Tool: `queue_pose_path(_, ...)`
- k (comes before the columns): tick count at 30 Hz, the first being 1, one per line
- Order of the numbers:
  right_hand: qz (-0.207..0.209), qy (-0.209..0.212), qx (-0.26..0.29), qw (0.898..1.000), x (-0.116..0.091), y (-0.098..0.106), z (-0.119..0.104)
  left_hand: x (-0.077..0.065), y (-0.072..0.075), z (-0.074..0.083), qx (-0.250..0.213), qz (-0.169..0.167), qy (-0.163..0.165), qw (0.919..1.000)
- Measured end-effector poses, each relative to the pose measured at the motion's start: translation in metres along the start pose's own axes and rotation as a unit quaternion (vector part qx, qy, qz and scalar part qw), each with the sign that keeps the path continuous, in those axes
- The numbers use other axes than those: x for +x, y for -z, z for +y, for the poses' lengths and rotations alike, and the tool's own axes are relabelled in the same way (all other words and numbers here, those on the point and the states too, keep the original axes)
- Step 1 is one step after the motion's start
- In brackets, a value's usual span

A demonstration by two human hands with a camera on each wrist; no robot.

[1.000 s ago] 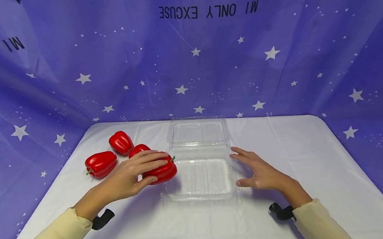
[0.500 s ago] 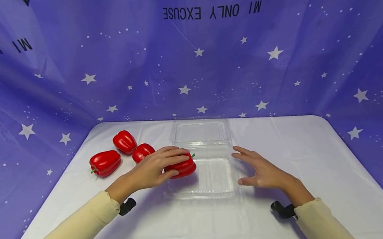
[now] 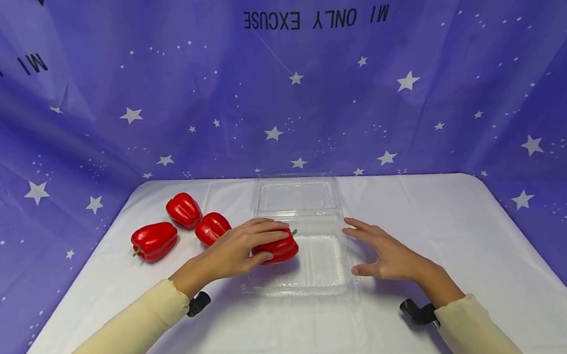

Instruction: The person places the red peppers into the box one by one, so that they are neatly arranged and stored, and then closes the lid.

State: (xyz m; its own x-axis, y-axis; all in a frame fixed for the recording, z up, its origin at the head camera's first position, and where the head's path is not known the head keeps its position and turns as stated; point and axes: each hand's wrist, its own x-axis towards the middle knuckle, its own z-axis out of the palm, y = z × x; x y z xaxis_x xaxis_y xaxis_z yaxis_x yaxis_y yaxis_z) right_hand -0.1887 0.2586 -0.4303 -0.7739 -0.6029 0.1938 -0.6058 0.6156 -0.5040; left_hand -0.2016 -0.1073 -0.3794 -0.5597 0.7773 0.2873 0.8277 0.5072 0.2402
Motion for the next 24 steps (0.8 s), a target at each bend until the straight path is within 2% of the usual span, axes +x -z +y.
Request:
queue_pose_path(11,-0.005,-0.006,0.004,1.000,0.000,0.004,0.002,0.011,-0.010,0.000,-0.004,-0.026,0.005,0.9996)
queue_pose_path(24,-0.017,-0.022,0.005,1.000,-0.001,0.001,-0.001,0.018,-0.026,-0.008,-0.002,-0.034,0.014,0.9993)
